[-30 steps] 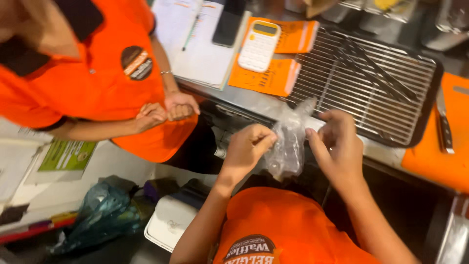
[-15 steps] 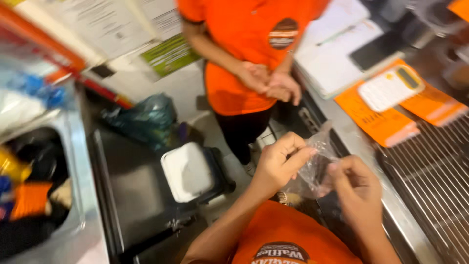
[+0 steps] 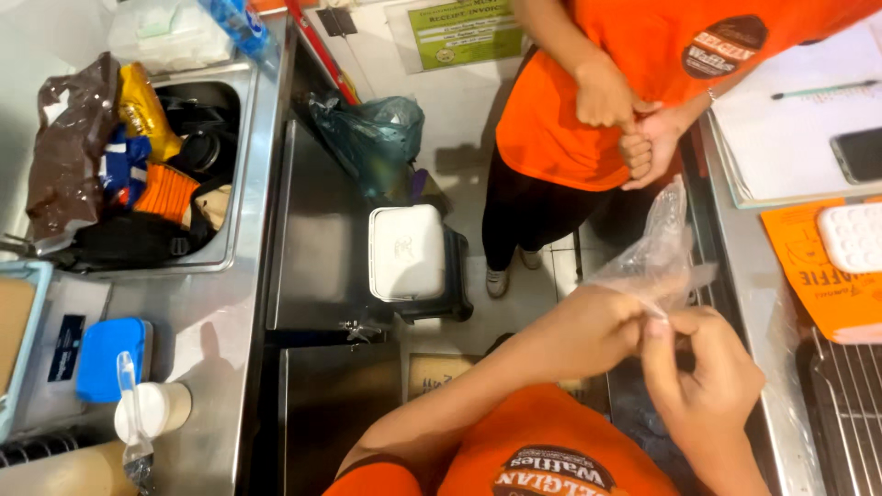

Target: The person spreads chocolate sauce onto a waffle using a knife, places the waffles into individual orange paper sleeves using tongs, and checks on other waffles cooking in a press.

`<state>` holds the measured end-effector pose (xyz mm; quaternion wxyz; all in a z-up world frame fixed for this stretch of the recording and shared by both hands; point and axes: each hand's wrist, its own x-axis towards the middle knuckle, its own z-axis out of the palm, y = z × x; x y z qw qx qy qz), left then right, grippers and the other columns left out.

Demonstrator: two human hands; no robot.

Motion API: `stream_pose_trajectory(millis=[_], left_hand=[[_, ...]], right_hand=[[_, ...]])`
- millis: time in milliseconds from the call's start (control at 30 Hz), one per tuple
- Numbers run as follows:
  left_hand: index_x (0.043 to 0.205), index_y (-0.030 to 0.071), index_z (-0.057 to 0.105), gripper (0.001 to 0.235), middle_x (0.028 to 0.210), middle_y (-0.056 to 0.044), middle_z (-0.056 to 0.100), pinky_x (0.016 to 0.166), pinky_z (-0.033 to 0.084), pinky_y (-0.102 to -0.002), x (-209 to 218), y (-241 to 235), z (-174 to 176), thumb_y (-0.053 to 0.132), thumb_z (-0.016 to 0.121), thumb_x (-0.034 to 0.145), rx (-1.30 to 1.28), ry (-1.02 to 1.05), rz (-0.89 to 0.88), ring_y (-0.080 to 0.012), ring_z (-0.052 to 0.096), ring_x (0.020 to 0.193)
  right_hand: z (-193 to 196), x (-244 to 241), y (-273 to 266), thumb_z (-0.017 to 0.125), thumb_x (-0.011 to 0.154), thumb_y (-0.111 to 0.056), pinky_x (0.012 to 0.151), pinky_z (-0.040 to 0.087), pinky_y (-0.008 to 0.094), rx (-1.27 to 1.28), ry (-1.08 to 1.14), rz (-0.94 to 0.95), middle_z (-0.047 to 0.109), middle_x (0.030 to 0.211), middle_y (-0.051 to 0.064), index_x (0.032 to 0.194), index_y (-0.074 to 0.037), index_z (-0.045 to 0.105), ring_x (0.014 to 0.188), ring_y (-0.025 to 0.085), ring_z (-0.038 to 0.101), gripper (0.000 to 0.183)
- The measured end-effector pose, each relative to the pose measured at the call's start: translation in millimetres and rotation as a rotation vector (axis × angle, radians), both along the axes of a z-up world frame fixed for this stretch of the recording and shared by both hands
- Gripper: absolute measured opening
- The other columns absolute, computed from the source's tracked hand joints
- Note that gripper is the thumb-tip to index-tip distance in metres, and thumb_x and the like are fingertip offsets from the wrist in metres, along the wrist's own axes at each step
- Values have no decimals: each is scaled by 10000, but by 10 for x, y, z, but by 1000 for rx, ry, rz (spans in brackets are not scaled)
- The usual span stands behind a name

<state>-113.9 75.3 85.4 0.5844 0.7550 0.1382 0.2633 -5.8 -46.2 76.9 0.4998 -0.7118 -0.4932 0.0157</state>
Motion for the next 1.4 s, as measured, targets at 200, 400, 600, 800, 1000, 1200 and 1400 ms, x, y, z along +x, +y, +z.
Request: stream_pose_trajectory(millis=[200, 400, 600, 800, 1000, 1200, 1400], left_hand=[[1448, 67, 405, 444, 1446, -84, 546, 997, 474, -325, 569, -223, -268, 164, 577, 1050, -761, -271, 79, -169, 529, 1319], [1632, 90, 284, 621, 1658, -66, 320, 1230, 289, -342, 1017, -514, -213, 379, 469, 1115, -966, -205, -509, -186, 316, 1507], [1651, 188, 220, 699, 1734, -120, 185, 1283, 150, -548, 1503, -759, -185, 583, 299, 1081, -1337, -57, -816, -366, 190, 1579], [1688, 205, 236, 715, 1772, -95, 167, 1250, 158, -704, 1803, -626, -41, 629, 298, 1116, -1663, -249, -1076, -436, 166, 1599], [1689, 195, 262, 773, 1746, -130, 196, 1250, 180, -618, 1760, -438, 15, 682, 334, 1093, -1696, -409, -958, -431, 196, 1581], [1668, 154, 242, 820, 1714, -186, 224, 1280, 188, -471, 1543, 7, 143, 681, 349, 1050, -1536, -574, -608, -404, 226, 1566], [1662, 110, 217, 879, 1705, -214, 232, 1310, 191, -385, 1216, 167, 176, 701, 325, 1019, -1364, -589, -444, -385, 235, 1573]], right_hand=[[152, 108, -111, 753, 920, -71, 625, 525, 315, -130, 31, -199, 677, 848, 110, 973, -9, 650, 665, 179, 682, 131], [261, 220, -488, 727, 776, -130, 591, 526, 380, -164, 19, -355, 614, 773, 140, 967, -27, 625, 637, 293, 648, 240], [271, 217, -881, 704, 843, -97, 602, 513, 420, -195, -64, -563, 622, 786, 134, 902, -53, 625, 699, 338, 644, 108], [274, 130, -947, 655, 786, -60, 673, 555, 395, -38, -91, -257, 659, 848, 104, 915, -55, 638, 756, 301, 673, 130], [339, 137, -747, 724, 802, -113, 602, 498, 405, -108, -250, 3, 580, 772, 95, 813, -61, 572, 654, 295, 594, 161], [370, 141, -466, 756, 817, -134, 614, 501, 410, -96, -400, 229, 533, 789, 105, 866, -38, 555, 648, 293, 564, 228], [363, 53, -319, 772, 751, -118, 578, 492, 396, -98, -359, 375, 534, 790, 100, 841, -41, 542, 660, 288, 578, 258]])
